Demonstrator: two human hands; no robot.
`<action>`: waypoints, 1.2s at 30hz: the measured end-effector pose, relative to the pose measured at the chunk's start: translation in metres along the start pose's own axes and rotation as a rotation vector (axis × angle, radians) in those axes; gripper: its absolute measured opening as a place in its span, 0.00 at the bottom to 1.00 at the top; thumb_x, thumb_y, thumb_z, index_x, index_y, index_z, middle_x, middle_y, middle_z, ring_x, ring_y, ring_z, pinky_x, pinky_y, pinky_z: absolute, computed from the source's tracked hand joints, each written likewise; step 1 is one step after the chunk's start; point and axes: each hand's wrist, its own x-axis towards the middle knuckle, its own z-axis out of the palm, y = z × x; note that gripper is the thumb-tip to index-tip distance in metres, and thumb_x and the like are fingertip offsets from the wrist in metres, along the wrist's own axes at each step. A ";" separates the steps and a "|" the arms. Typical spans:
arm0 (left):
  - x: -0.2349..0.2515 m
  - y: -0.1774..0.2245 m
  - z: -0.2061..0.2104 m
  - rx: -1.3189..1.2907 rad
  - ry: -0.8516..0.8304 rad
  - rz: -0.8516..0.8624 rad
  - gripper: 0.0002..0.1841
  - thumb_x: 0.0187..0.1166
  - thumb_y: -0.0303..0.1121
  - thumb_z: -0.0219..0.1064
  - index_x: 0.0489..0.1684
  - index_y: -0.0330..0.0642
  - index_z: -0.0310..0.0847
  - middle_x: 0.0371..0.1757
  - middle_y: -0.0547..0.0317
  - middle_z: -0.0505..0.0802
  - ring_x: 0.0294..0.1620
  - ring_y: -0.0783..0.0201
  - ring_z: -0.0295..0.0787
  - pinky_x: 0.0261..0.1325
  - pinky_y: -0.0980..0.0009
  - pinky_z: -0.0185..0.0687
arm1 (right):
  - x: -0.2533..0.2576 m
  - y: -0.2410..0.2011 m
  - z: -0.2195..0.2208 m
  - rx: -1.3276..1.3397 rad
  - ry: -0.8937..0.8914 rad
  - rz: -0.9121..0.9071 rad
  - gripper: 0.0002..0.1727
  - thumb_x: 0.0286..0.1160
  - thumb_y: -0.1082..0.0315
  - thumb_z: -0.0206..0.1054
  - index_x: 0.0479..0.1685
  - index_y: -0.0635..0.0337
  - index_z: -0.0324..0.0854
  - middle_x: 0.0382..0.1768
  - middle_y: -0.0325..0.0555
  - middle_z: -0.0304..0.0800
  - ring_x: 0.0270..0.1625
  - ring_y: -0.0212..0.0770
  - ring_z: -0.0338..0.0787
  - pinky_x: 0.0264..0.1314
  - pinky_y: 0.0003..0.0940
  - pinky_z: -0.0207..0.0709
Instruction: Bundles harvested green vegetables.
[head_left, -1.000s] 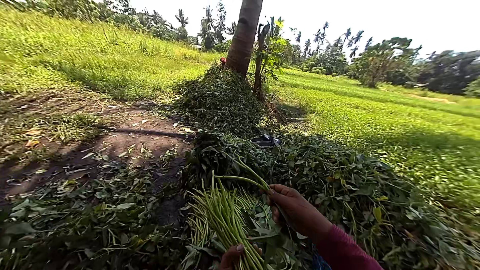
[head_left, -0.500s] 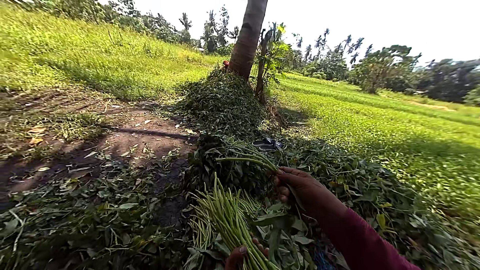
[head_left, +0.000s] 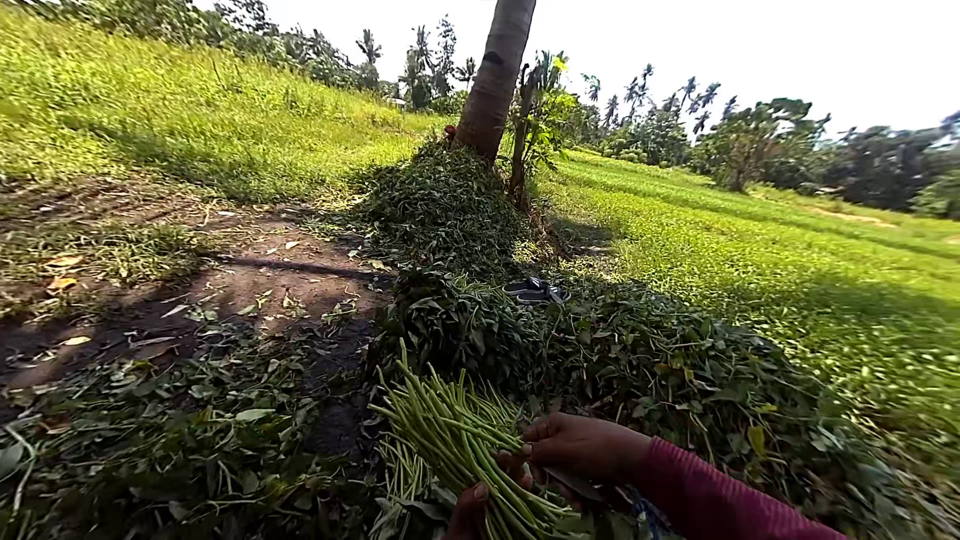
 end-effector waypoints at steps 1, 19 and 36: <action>-0.001 0.002 0.001 0.091 0.063 0.028 0.14 0.68 0.39 0.80 0.48 0.45 0.95 0.47 0.53 0.99 0.49 0.60 0.98 0.58 0.60 0.93 | -0.001 -0.002 0.002 -0.108 -0.015 0.028 0.18 0.95 0.58 0.46 0.57 0.59 0.77 0.34 0.40 0.84 0.22 0.32 0.83 0.28 0.31 0.84; 0.022 0.030 0.003 0.022 -0.043 0.048 0.19 0.69 0.39 0.78 0.54 0.37 0.91 0.52 0.44 0.96 0.55 0.52 0.95 0.64 0.56 0.89 | 0.000 0.022 0.076 -0.853 0.344 -0.024 0.30 0.93 0.58 0.49 0.92 0.54 0.59 0.67 0.67 0.80 0.63 0.65 0.87 0.62 0.63 0.81; 0.013 0.025 0.016 0.213 0.089 0.069 0.16 0.63 0.38 0.82 0.47 0.43 0.93 0.42 0.53 0.98 0.43 0.62 0.98 0.53 0.62 0.94 | 0.037 0.049 0.083 -0.454 0.896 -0.467 0.20 0.84 0.51 0.65 0.57 0.58 0.88 0.50 0.52 0.90 0.52 0.46 0.91 0.57 0.46 0.87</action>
